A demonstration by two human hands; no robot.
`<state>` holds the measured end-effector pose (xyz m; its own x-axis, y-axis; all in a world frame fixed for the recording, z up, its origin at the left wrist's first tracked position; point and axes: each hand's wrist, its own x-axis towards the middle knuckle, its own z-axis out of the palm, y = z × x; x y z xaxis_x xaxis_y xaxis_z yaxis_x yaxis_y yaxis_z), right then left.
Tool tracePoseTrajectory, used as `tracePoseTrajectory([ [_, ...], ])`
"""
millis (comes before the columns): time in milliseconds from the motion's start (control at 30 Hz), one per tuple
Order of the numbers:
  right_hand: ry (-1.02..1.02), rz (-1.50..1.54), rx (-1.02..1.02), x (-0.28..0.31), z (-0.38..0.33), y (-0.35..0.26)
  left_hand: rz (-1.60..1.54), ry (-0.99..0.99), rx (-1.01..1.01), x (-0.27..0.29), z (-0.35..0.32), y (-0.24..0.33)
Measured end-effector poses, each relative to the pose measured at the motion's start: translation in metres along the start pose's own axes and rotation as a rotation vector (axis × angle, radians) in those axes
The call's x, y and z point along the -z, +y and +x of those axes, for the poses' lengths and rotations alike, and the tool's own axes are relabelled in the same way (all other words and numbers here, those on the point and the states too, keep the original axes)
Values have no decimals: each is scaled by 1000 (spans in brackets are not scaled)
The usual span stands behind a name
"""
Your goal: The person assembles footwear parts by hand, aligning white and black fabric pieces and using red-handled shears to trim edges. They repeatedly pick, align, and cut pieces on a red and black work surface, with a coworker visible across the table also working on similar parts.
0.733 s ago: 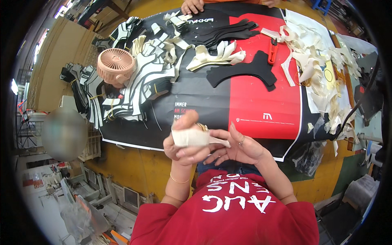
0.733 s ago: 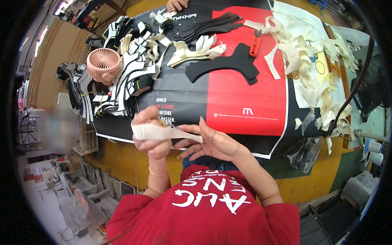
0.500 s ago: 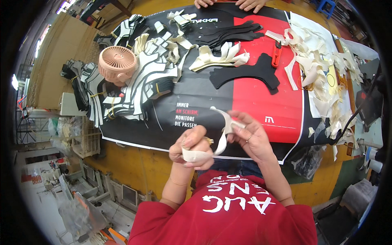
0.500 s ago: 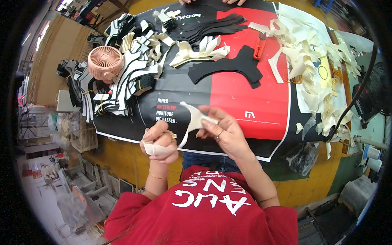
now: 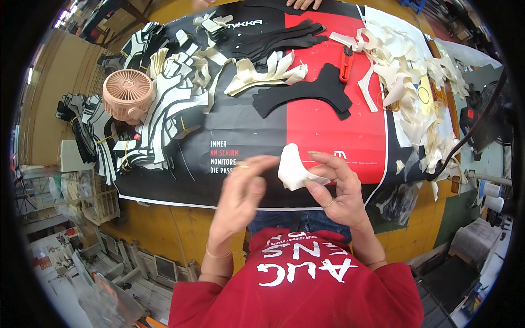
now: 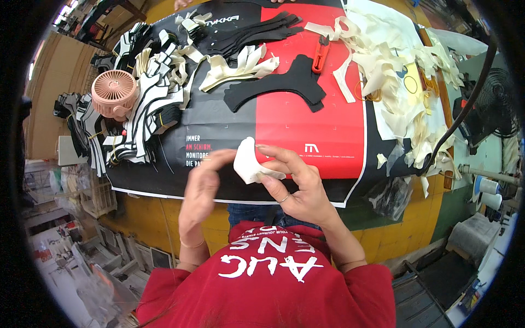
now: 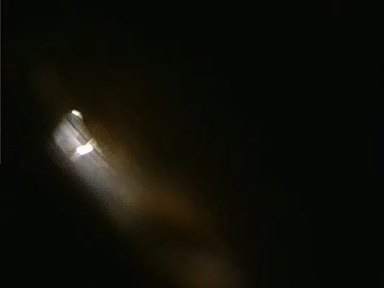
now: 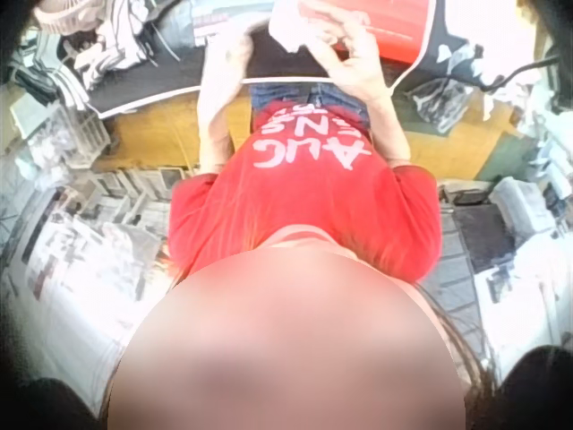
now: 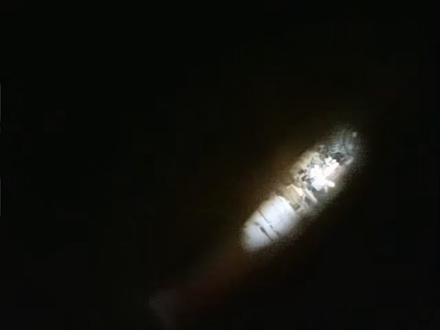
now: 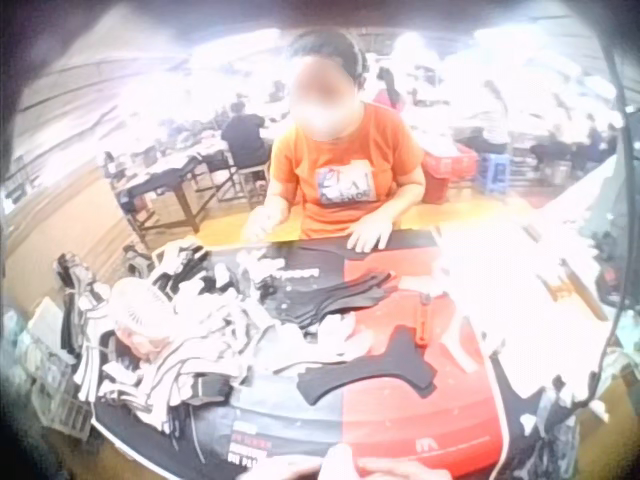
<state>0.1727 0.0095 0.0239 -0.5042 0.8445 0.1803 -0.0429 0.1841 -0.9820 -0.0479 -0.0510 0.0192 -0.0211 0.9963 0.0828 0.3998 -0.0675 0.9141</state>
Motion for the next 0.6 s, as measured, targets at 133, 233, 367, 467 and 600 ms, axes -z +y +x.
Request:
tracePoseTrajectory([
  [133,-33,-68,29,7,-2,-2,-584,-221,204,-28,18,5],
  [233,49,147,-148,12,-9,-2,-748,-139,246,-38,20,14],
  [367,35,166,-308,16,-15,4,-653,-81,343,-37,22,15],
  [467,-14,120,-392,22,-12,6,-612,-48,431,-30,22,12],
  [600,63,-212,-369,44,14,10,-621,54,325,-24,20,10],
])
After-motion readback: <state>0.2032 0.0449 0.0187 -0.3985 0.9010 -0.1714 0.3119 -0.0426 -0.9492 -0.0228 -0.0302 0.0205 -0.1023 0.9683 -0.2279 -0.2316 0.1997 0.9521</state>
